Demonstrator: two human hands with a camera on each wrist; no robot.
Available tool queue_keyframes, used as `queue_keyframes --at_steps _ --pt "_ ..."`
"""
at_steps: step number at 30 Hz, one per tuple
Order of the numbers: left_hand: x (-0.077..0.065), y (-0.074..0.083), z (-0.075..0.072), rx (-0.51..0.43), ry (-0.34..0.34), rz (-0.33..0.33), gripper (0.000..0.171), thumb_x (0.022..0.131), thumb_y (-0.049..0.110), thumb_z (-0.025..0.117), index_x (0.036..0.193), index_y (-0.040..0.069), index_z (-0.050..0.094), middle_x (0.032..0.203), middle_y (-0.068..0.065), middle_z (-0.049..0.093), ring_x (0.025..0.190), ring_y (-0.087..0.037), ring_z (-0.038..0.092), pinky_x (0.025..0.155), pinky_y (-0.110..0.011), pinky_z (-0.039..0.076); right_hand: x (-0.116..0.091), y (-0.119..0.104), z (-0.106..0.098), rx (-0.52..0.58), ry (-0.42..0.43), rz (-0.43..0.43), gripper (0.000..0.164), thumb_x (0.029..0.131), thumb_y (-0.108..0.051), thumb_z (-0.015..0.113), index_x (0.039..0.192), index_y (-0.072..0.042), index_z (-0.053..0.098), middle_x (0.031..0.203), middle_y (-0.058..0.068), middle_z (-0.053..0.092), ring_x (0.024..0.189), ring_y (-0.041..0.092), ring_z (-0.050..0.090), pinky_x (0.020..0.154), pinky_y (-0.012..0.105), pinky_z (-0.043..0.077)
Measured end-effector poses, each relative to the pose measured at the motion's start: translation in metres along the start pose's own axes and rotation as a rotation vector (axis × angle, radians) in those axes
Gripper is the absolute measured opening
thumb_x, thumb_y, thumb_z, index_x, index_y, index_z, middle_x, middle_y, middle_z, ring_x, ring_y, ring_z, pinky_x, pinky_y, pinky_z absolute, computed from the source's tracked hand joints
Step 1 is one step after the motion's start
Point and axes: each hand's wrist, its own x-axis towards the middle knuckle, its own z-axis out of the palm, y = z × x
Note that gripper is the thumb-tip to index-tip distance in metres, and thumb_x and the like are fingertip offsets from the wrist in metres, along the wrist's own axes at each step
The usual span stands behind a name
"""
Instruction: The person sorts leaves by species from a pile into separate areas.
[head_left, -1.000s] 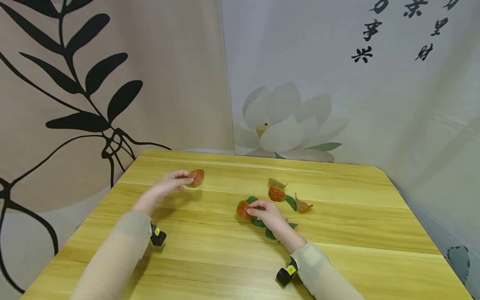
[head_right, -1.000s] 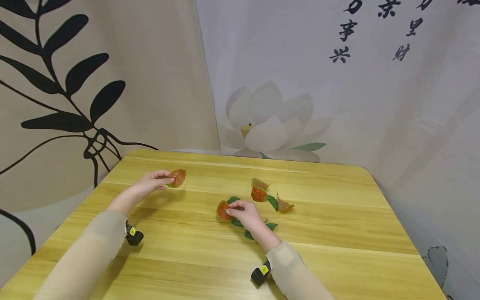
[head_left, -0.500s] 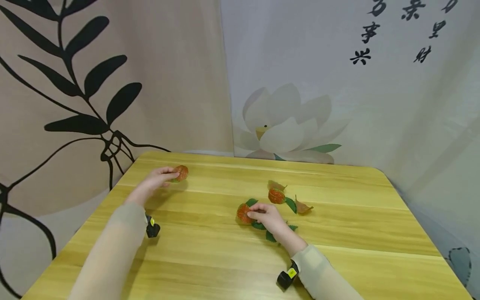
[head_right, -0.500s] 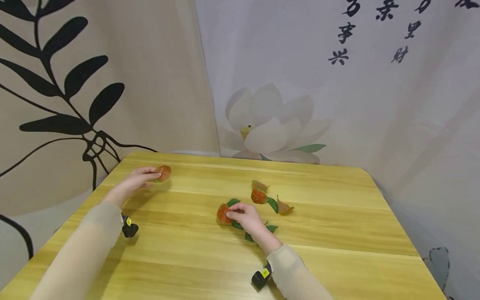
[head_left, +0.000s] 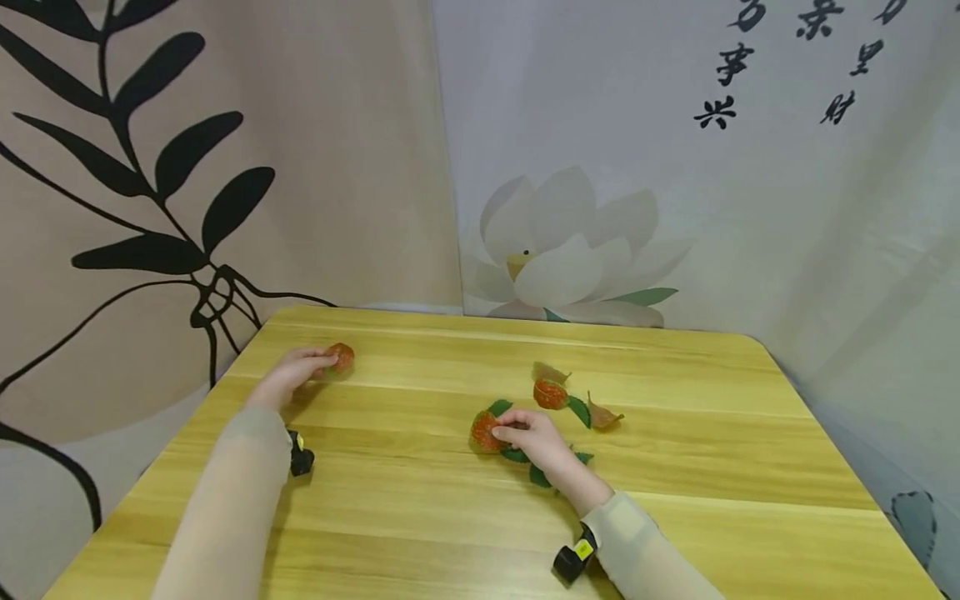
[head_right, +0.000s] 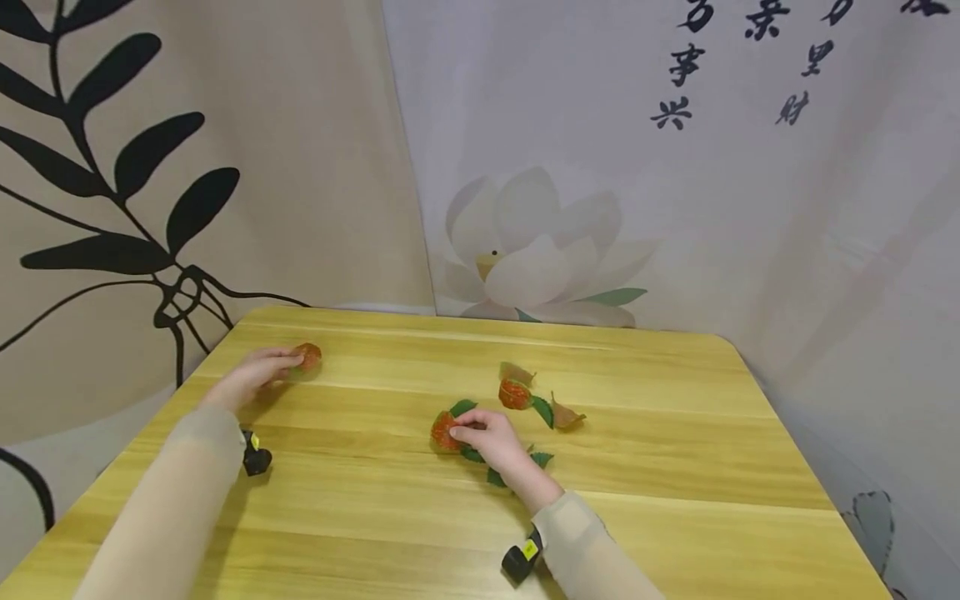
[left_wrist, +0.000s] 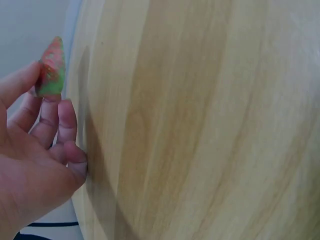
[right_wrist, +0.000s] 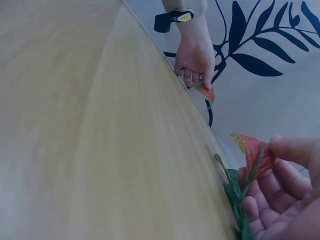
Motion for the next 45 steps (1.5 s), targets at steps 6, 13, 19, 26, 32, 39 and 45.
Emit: queue_keyframes --at_steps 6,13,19,26,32,39,45 --pt "-0.002 -0.007 -0.004 -0.018 -0.008 -0.039 0.072 0.1 0.039 0.051 0.153 0.001 0.02 0.151 -0.025 0.023 0.132 -0.043 0.029 0.104 -0.061 0.024 0.008 0.014 0.0 0.016 0.005 0.002 0.019 0.093 -0.014 0.066 0.105 0.0 0.067 0.096 0.002 0.066 0.085 0.016 0.058 0.074 0.034 0.048" --pt "0.0 -0.012 -0.007 -0.082 0.01 -0.058 0.075 0.094 0.044 0.059 0.15 0.002 0.032 0.132 -0.013 0.041 0.108 -0.028 0.04 0.092 -0.048 0.031 0.008 0.013 0.001 0.015 -0.001 0.003 0.02 0.093 -0.014 0.065 0.105 0.001 0.067 0.096 0.0 0.067 0.085 0.016 0.058 0.075 0.036 0.048" --pt "0.003 -0.011 -0.004 -0.083 0.028 -0.047 0.064 0.097 0.034 0.057 0.145 -0.003 0.037 0.144 -0.022 0.032 0.117 -0.033 0.037 0.103 -0.055 0.025 0.007 0.01 0.001 0.019 0.001 0.004 0.021 0.093 -0.015 0.065 0.106 0.001 0.067 0.096 0.001 0.067 0.088 0.016 0.059 0.077 0.037 0.049" --pt "0.006 -0.009 0.0 -0.09 0.052 -0.072 0.062 0.099 0.028 0.055 0.147 -0.004 0.033 0.154 -0.025 0.021 0.131 -0.04 0.027 0.112 -0.055 0.016 0.006 0.007 0.001 0.028 0.015 0.014 0.022 0.093 -0.016 0.065 0.107 0.0 0.067 0.097 0.003 0.067 0.088 0.017 0.06 0.075 0.036 0.049" --pt "0.007 -0.01 -0.002 -0.079 0.022 -0.084 0.067 0.098 0.032 0.056 0.15 0.0 0.029 0.156 -0.023 0.016 0.137 -0.042 0.021 0.111 -0.06 0.014 0.003 -0.002 0.0 0.037 0.017 0.021 0.021 0.094 -0.012 0.063 0.108 0.003 0.066 0.098 0.003 0.067 0.088 0.018 0.06 0.078 0.041 0.05" --pt "0.006 -0.011 -0.001 -0.068 -0.001 -0.076 0.066 0.099 0.034 0.055 0.149 0.001 0.03 0.156 -0.024 0.015 0.138 -0.044 0.019 0.109 -0.063 0.015 -0.01 -0.031 -0.001 0.037 -0.006 0.025 0.02 0.094 -0.009 0.062 0.109 0.005 0.065 0.098 0.003 0.066 0.088 0.021 0.059 0.079 0.044 0.049" --pt "0.007 -0.013 0.0 -0.106 0.008 -0.064 0.066 0.098 0.034 0.055 0.15 0.001 0.03 0.156 -0.022 0.017 0.136 -0.041 0.022 0.11 -0.061 0.015 -0.002 -0.035 0.0 0.039 -0.015 -0.003 0.021 0.094 -0.01 0.062 0.108 0.005 0.065 0.096 0.002 0.066 0.084 0.018 0.058 0.08 0.047 0.049"
